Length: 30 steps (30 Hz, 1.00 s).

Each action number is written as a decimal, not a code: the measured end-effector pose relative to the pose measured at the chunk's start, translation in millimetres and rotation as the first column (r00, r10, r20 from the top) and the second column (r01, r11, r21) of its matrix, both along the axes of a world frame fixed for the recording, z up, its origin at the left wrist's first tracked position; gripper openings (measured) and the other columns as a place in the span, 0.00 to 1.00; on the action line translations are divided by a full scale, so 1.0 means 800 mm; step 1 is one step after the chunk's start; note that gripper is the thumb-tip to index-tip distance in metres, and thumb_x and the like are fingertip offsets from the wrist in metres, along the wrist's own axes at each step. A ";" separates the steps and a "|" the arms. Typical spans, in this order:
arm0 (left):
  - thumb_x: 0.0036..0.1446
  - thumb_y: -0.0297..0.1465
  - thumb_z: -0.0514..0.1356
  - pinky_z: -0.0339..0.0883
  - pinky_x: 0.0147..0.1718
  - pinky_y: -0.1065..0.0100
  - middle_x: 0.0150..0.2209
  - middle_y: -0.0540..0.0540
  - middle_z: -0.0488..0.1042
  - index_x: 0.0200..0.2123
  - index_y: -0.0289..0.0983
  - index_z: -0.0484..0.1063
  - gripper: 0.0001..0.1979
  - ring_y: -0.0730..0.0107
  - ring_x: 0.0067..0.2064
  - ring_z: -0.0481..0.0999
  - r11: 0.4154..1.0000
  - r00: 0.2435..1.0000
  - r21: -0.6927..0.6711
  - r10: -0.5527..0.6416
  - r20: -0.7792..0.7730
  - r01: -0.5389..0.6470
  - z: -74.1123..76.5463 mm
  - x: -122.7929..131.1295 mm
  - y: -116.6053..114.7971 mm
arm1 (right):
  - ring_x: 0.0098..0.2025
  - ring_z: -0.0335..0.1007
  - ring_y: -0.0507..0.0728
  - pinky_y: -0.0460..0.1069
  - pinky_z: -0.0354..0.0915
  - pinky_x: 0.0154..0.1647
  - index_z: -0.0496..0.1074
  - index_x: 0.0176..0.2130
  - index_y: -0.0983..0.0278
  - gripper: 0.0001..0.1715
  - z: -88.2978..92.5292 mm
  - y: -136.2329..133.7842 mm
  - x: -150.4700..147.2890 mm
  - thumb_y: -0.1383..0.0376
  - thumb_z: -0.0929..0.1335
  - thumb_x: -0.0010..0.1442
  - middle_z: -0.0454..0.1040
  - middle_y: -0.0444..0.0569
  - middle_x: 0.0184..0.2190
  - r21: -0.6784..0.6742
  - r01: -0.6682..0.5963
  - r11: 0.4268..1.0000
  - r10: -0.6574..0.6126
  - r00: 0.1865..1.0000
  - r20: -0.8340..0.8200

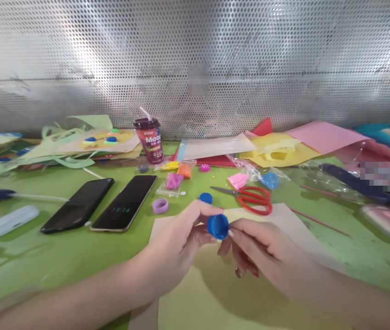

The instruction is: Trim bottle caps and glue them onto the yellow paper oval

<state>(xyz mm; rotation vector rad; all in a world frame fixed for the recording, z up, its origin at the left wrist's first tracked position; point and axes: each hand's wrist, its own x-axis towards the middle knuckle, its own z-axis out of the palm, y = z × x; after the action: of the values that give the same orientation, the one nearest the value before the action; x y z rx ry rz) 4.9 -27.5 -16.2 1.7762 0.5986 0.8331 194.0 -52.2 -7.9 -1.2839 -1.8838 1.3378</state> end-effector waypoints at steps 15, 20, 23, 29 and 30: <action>0.59 0.22 0.46 0.68 0.41 0.67 0.38 0.47 0.71 0.43 0.40 0.62 0.12 0.71 0.41 0.72 0.957 0.982 0.268 0.150 -0.114 -0.115 -0.005 0.000 0.002 | 0.20 0.61 0.48 0.44 0.60 0.23 0.64 0.30 0.61 0.16 0.005 0.002 -0.003 0.56 0.57 0.62 0.62 0.40 0.18 -0.039 0.024 0.999 -0.024 1.000 -0.015; 0.58 0.22 0.48 0.69 0.41 0.66 0.42 0.46 0.69 0.43 0.42 0.62 0.12 0.69 0.43 0.72 0.936 0.972 0.325 0.189 -0.139 -0.135 -0.006 0.005 -0.002 | 0.22 0.63 0.47 0.44 0.61 0.24 0.62 0.28 0.61 0.10 0.011 0.000 -0.007 0.61 0.59 0.60 0.67 0.40 0.24 0.000 0.074 0.997 -0.074 0.997 -0.039; 0.57 0.22 0.49 0.70 0.41 0.66 0.43 0.45 0.68 0.43 0.42 0.59 0.12 0.69 0.45 0.70 0.934 0.975 0.326 0.193 -0.113 -0.147 -0.006 0.006 -0.006 | 0.22 0.63 0.48 0.44 0.61 0.24 0.62 0.26 0.61 0.08 0.014 0.000 -0.009 0.64 0.61 0.56 0.65 0.39 0.21 0.024 0.124 0.992 -0.124 0.992 -0.027; 0.58 0.22 0.49 0.66 0.47 0.62 0.45 0.44 0.64 0.44 0.40 0.58 0.12 0.67 0.50 0.67 0.949 0.986 0.270 0.165 0.007 -0.160 -0.006 0.004 -0.006 | 0.19 0.61 0.46 0.43 0.57 0.19 0.62 0.28 0.62 0.08 0.022 -0.003 -0.009 0.62 0.60 0.57 0.66 0.39 0.21 0.030 0.189 0.982 -0.188 0.982 -0.036; 0.58 0.22 0.49 0.67 0.46 0.63 0.45 0.44 0.64 0.44 0.40 0.58 0.12 0.67 0.50 0.66 0.954 0.987 0.254 0.159 0.029 -0.162 -0.006 0.004 -0.006 | 0.19 0.61 0.46 0.43 0.57 0.18 0.62 0.28 0.62 0.09 0.025 -0.004 -0.009 0.61 0.59 0.57 0.66 0.39 0.21 0.034 0.193 0.981 -0.192 0.981 -0.032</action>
<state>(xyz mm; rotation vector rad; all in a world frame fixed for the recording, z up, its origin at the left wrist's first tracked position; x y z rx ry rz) 8.1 -32.1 -20.9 1.9748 0.6602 1.0690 186.9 -55.7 11.8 -1.3822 -1.7084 1.2093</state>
